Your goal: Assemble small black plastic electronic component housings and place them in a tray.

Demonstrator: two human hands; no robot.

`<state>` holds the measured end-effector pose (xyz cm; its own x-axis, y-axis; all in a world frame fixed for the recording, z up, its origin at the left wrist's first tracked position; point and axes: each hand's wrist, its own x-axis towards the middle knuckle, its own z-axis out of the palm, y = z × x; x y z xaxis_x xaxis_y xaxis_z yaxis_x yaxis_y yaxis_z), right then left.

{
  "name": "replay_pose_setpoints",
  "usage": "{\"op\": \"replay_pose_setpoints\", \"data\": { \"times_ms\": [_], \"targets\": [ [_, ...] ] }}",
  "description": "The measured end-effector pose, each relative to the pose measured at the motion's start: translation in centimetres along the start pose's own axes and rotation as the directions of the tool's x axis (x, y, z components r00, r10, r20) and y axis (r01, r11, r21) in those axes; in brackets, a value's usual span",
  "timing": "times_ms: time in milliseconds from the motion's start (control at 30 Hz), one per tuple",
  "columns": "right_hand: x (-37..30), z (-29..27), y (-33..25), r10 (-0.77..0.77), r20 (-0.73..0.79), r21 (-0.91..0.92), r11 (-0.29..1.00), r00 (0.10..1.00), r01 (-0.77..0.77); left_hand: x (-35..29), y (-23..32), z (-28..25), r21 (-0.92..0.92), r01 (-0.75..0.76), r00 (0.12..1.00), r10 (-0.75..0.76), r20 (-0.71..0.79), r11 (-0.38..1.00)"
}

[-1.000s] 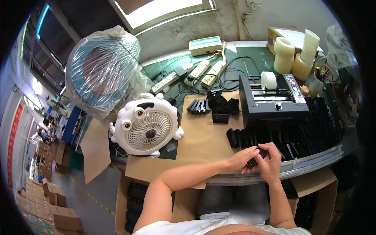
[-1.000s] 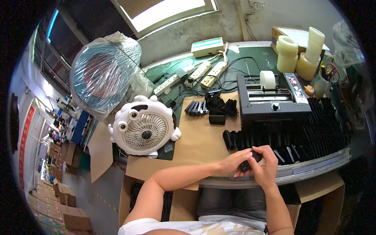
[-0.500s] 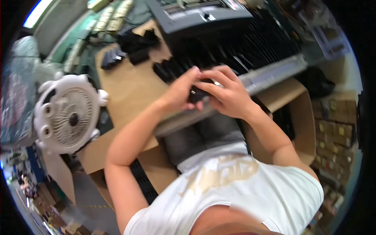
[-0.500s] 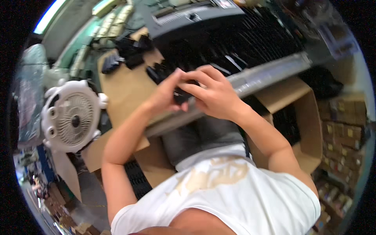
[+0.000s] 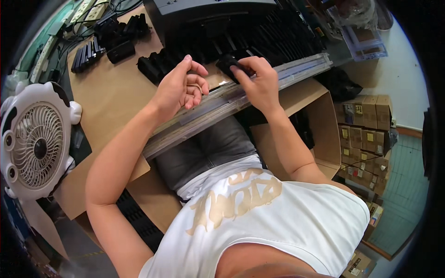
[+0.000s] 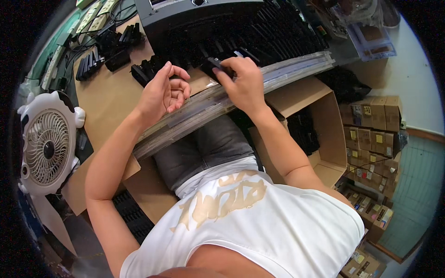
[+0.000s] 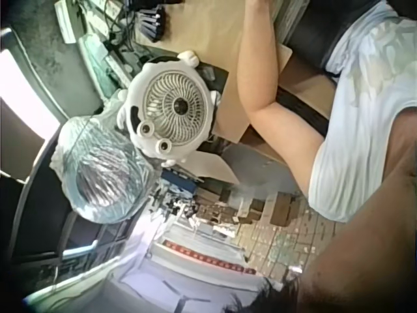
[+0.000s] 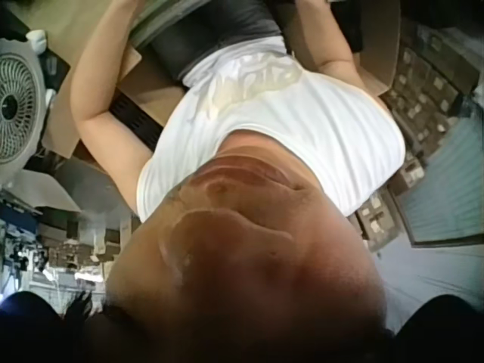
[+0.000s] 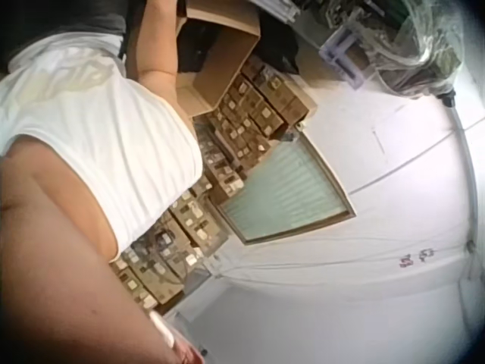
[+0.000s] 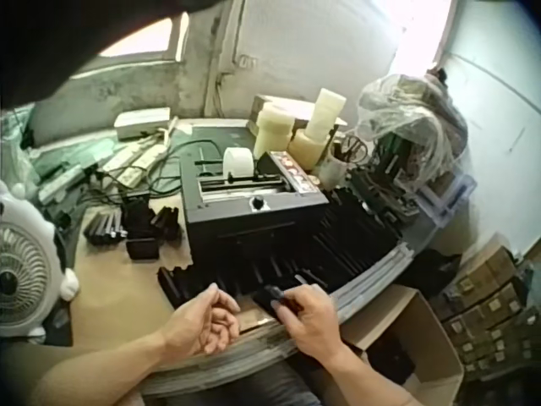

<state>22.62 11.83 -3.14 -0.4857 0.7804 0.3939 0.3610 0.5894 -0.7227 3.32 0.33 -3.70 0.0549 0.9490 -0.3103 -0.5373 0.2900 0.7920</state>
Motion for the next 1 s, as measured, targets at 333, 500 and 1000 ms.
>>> {"op": "replay_pose_setpoints", "data": {
  "times_ms": [333,500,1000],
  "targets": [
    [1.0,1.2,0.6,-0.29,0.164,-0.284,0.902,0.943,0.326,0.3,0.0,-0.1,0.028,-0.013,1.0,0.012,0.021,1.0],
    [1.1,0.5,0.1,-0.315,0.232,-0.374,0.844,0.92,0.383,0.2,-0.4,-0.1,0.064,-0.012,1.0,0.011,0.024,0.998],
    [2.6,0.4,-0.4,-0.228,0.358,-0.505,0.769,0.906,0.393,0.4,-0.7,0.0,0.164,-0.038,0.999,0.032,0.037,0.986]
  ]
}}
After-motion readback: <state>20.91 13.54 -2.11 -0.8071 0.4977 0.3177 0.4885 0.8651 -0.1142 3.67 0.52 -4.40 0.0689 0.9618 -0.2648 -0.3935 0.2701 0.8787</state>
